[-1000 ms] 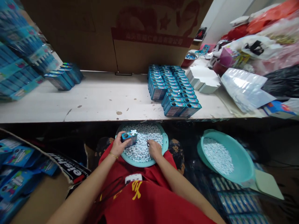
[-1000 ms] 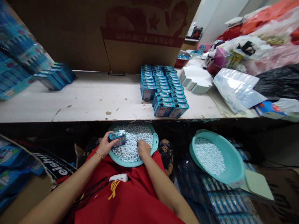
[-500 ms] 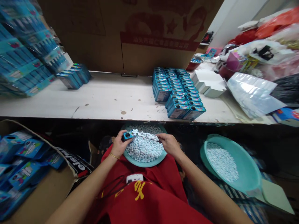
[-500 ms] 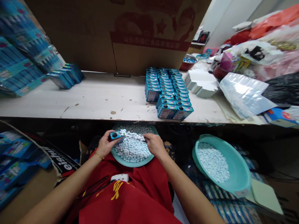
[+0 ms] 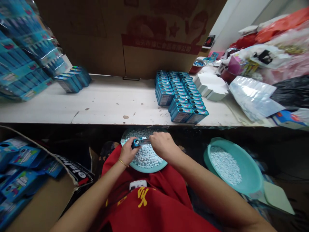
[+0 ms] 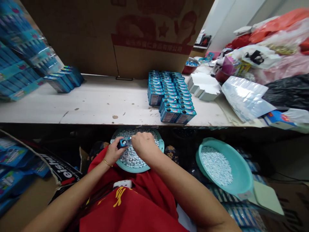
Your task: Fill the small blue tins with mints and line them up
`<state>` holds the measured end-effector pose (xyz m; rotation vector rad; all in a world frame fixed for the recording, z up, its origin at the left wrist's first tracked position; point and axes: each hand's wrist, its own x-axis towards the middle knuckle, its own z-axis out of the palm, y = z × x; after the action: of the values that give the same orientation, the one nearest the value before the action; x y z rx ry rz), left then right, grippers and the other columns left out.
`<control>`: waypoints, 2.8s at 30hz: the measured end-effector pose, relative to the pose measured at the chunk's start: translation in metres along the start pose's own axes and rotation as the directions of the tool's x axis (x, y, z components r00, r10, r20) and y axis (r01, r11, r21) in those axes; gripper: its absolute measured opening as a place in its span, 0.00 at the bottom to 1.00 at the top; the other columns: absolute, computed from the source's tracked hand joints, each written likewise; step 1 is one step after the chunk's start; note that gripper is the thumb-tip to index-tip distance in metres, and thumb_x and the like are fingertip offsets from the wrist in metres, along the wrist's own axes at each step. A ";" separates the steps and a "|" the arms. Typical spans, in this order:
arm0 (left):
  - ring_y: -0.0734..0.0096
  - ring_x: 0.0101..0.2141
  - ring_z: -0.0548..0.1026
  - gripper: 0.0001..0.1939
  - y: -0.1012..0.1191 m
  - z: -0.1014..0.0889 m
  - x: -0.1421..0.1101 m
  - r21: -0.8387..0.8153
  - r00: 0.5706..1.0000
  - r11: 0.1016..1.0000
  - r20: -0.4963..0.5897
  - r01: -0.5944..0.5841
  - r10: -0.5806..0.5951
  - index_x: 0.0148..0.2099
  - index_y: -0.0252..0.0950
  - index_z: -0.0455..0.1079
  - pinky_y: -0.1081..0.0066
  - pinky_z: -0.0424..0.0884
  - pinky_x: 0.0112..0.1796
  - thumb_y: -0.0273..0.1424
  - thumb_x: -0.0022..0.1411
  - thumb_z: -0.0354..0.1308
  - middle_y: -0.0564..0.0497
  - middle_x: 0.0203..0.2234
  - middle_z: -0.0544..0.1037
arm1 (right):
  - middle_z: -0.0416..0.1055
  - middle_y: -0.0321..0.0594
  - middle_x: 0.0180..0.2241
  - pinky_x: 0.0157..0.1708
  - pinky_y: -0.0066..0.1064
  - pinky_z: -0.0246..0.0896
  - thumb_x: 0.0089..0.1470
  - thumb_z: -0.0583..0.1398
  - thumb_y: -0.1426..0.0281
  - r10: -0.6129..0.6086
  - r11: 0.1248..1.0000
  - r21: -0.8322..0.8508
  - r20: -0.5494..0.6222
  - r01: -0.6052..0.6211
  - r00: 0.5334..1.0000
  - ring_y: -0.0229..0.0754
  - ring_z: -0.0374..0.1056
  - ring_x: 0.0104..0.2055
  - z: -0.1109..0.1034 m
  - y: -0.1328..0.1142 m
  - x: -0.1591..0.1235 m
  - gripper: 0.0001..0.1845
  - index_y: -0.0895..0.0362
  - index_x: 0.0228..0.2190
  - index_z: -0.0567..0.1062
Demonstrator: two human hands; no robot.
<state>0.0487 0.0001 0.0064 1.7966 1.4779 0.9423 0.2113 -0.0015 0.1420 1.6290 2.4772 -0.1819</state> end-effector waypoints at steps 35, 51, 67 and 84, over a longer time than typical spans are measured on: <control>0.72 0.32 0.68 0.20 -0.013 -0.020 -0.007 -0.146 0.980 0.982 -0.140 0.121 -0.141 0.41 0.36 0.62 0.71 0.64 0.35 0.34 0.43 0.59 0.53 0.31 0.69 | 0.73 0.36 0.37 0.39 0.25 0.57 0.51 0.49 0.70 0.223 0.764 0.643 -0.192 -0.049 0.956 0.36 0.66 0.40 0.108 0.056 0.001 0.16 0.53 0.36 0.74; 0.71 0.33 0.68 0.17 0.003 0.000 -0.003 0.015 0.998 0.998 -0.026 0.053 -0.053 0.42 0.38 0.61 0.72 0.64 0.35 0.30 0.47 0.55 0.53 0.31 0.70 | 0.69 0.44 0.32 0.30 0.28 0.54 0.51 0.45 0.75 -0.006 0.998 -0.066 -0.020 0.005 1.000 0.40 0.65 0.33 0.004 -0.003 -0.007 0.15 0.55 0.33 0.71; 0.73 0.34 0.69 0.18 -0.011 -0.007 -0.008 -0.135 0.989 0.987 -0.107 0.089 -0.104 0.42 0.37 0.61 0.73 0.64 0.37 0.31 0.46 0.58 0.53 0.33 0.70 | 0.69 0.36 0.41 0.37 0.25 0.55 0.52 0.45 0.75 0.336 0.898 0.264 0.107 -0.353 0.936 0.37 0.64 0.42 0.173 0.042 0.011 0.21 0.47 0.42 0.68; 0.71 0.34 0.69 0.18 -0.002 -0.005 -0.006 -0.048 0.991 0.996 -0.102 0.081 -0.085 0.42 0.37 0.62 0.71 0.64 0.36 0.32 0.47 0.56 0.51 0.33 0.71 | 0.72 0.36 0.37 0.37 0.26 0.57 0.50 0.48 0.72 0.144 0.849 0.524 -0.111 -0.066 0.983 0.37 0.65 0.39 0.066 0.040 -0.007 0.16 0.51 0.37 0.73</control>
<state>0.0428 -0.0058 0.0064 1.6636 1.5707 1.0320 0.2561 -0.0049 0.0786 2.0371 2.5823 -0.8106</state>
